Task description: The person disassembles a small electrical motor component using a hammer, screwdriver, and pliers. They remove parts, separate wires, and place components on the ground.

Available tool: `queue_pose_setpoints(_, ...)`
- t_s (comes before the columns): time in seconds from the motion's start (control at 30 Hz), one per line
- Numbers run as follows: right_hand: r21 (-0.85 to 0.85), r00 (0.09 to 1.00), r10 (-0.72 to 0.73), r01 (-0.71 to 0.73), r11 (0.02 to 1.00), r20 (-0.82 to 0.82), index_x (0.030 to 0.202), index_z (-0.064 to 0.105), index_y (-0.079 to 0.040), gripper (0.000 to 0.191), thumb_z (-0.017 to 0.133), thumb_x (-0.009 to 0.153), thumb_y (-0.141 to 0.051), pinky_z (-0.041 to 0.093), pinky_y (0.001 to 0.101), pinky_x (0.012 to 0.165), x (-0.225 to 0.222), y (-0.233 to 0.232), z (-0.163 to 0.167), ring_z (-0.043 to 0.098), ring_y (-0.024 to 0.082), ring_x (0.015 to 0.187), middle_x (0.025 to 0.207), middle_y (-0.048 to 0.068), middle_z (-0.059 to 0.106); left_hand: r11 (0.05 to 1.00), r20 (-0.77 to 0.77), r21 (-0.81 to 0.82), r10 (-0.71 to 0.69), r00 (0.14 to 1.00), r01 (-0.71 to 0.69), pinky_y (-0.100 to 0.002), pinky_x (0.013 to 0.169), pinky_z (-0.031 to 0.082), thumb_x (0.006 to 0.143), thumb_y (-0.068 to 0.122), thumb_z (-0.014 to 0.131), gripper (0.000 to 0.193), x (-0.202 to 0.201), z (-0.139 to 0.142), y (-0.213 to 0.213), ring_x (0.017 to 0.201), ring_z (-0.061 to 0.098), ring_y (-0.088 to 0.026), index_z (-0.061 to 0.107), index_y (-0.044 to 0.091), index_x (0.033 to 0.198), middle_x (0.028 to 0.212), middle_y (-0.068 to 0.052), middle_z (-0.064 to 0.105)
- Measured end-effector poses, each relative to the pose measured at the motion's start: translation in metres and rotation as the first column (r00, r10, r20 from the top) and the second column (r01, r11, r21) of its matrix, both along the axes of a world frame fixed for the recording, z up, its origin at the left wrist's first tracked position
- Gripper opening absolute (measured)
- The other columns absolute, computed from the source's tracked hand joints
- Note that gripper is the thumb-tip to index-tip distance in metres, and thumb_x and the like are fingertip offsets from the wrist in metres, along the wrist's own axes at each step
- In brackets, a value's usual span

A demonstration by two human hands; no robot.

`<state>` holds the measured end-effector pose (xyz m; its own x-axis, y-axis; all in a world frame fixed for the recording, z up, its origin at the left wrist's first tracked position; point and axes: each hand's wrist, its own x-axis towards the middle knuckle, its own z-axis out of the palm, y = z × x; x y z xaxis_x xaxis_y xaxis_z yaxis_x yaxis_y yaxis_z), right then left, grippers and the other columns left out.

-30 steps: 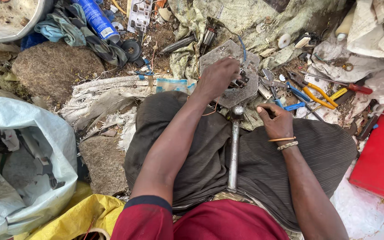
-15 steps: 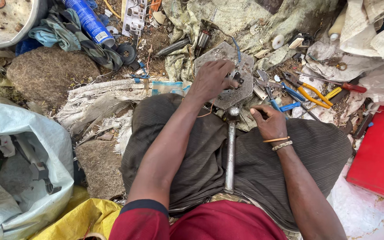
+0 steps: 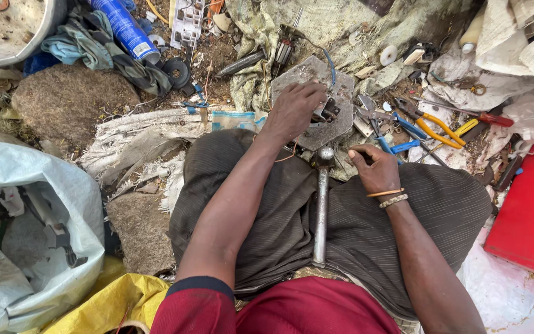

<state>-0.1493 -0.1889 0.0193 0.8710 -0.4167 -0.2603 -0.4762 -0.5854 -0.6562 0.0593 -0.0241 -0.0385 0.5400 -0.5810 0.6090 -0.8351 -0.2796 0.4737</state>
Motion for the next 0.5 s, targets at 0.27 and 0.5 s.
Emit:
queue_pose_setpoints(0.27, 0.008, 1.0, 0.002, -0.002, 1.0, 0.025, 0.11, 0.078, -0.007, 0.025, 0.074, 0.097, -0.028, 0.06, 0.0324, 0.073, -0.002, 0.001, -0.001, 0.075, 0.017, 0.086, 0.099, 0.01, 0.079, 0.921, -0.358, 0.38, 0.058, 0.932, 0.089, -0.04, 0.083, 0.057, 0.1, 0.062, 0.038, 0.055, 0.004, 0.006, 0.0, 0.081, 0.067, -0.02, 0.062, 0.013, 0.093, 0.087, -0.006, 0.069)
queue_pose_setpoints(0.5, -0.213, 0.983, 0.117, -0.086, 0.973, 0.139, 0.104, 0.078, -0.007, 0.027, 0.071, 0.102, -0.033, 0.059, 0.0334, 0.072, 0.045, 0.019, 0.011, 0.073, 0.018, 0.083, 0.1, 0.013, 0.078, 0.857, -0.899, -0.049, 0.187, 0.397, -0.513, -0.035, 0.06, 0.054, 0.097, 0.044, 0.06, 0.034, 0.016, 0.014, 0.025, 0.07, 0.065, -0.012, 0.072, 0.012, 0.097, 0.082, 0.0, 0.071)
